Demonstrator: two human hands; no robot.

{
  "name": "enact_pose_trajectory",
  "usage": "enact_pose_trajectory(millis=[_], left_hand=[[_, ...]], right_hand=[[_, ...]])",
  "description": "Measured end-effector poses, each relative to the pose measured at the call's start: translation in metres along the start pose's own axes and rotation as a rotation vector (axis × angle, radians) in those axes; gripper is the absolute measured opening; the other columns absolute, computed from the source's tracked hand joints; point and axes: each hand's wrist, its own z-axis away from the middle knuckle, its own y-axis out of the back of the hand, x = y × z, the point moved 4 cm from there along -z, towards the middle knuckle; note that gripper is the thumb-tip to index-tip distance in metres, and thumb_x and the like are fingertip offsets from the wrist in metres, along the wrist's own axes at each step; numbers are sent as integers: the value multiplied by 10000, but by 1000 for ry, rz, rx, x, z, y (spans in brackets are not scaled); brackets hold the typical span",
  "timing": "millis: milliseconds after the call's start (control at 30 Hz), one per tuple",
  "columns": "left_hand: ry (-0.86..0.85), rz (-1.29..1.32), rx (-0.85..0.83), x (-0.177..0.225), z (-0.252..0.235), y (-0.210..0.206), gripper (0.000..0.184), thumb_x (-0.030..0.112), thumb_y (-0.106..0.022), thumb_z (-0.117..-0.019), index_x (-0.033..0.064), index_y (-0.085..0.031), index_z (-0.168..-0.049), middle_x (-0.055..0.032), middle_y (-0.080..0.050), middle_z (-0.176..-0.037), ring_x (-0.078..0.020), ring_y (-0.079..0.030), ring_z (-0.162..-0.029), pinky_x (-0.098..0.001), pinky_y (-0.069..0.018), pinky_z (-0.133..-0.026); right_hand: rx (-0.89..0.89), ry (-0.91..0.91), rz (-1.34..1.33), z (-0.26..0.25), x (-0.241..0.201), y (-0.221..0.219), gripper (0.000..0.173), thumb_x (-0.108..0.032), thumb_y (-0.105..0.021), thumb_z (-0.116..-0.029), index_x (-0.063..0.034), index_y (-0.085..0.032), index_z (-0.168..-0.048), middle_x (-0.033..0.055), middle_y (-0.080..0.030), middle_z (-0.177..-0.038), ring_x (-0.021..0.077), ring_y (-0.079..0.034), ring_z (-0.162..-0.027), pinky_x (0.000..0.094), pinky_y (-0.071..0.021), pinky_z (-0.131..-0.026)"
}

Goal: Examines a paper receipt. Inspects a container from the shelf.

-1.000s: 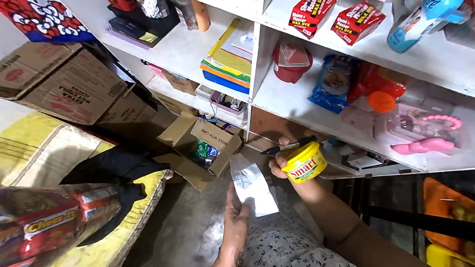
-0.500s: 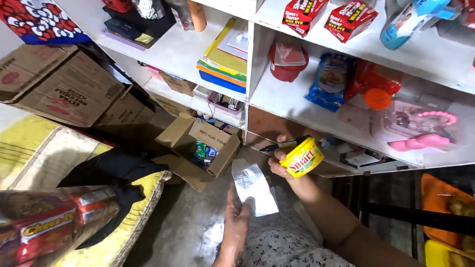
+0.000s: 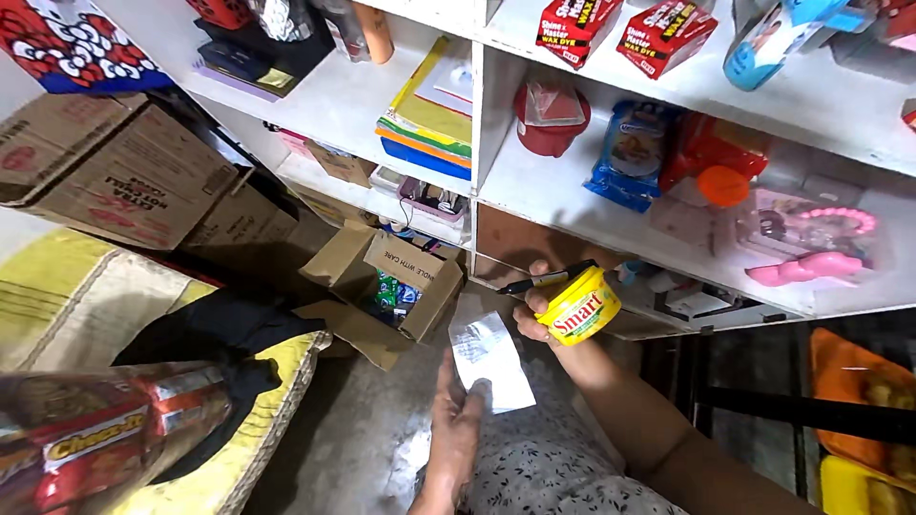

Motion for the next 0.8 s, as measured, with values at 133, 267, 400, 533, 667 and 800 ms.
enact_pose_trajectory(millis=[133,267,400,533,667,800], left_hand=[[-32,41,-7,2,-1,2,706,-101,-460,-926,-47,-157,-1562,-75,-597,-1364,-75,-678,-1089,-259,-585,-911],[-37,71,-20,8,1,7,697,-100,-459,-939,-57,-147,-1561,-87,-613,-1338,-90,-684,-1079,-282,-585,-922],[-53,106,-34,19,3,10,706,-102,-459,-936,-77,-121,-1555,-83,-630,-1282,-84,-682,-1058,-283,-574,-926],[-63,134,-19,27,7,12,665,-99,-460,-938,-106,-155,-1529,-75,-648,-1225,-84,-689,-1028,-293,-579,-922],[-75,169,-5,33,9,13,559,-100,-455,-936,-95,-275,-1466,-29,-684,-1142,-80,-698,-993,-299,-585,-914],[-79,188,7,34,9,15,540,-102,-462,-928,-88,-312,-1447,-24,-692,-1124,-80,-701,-982,-298,-589,-901]], right_hand=[[20,-2,4,0,1,2,405,-322,-570,-1007,-166,-658,-1370,149,-753,-1095,265,-763,-900,333,-628,-749],[9,-13,85,2,2,7,405,-311,-566,-1015,-155,-634,-1382,126,-749,-1106,240,-758,-922,328,-624,-764],[189,48,198,-14,11,-18,314,-263,-585,-1004,-138,-670,-1279,74,-769,-912,174,-770,-759,247,-625,-646],[5,-13,171,-9,10,-5,402,-220,-563,-1023,-160,-611,-1417,76,-764,-1087,189,-763,-915,284,-625,-782],[6,5,166,-13,14,-5,387,-187,-559,-1024,-151,-611,-1405,72,-769,-1062,184,-770,-901,278,-632,-766],[6,-37,186,-20,15,-10,372,-221,-576,-1018,-179,-633,-1383,50,-774,-1047,158,-771,-887,246,-628,-756]])
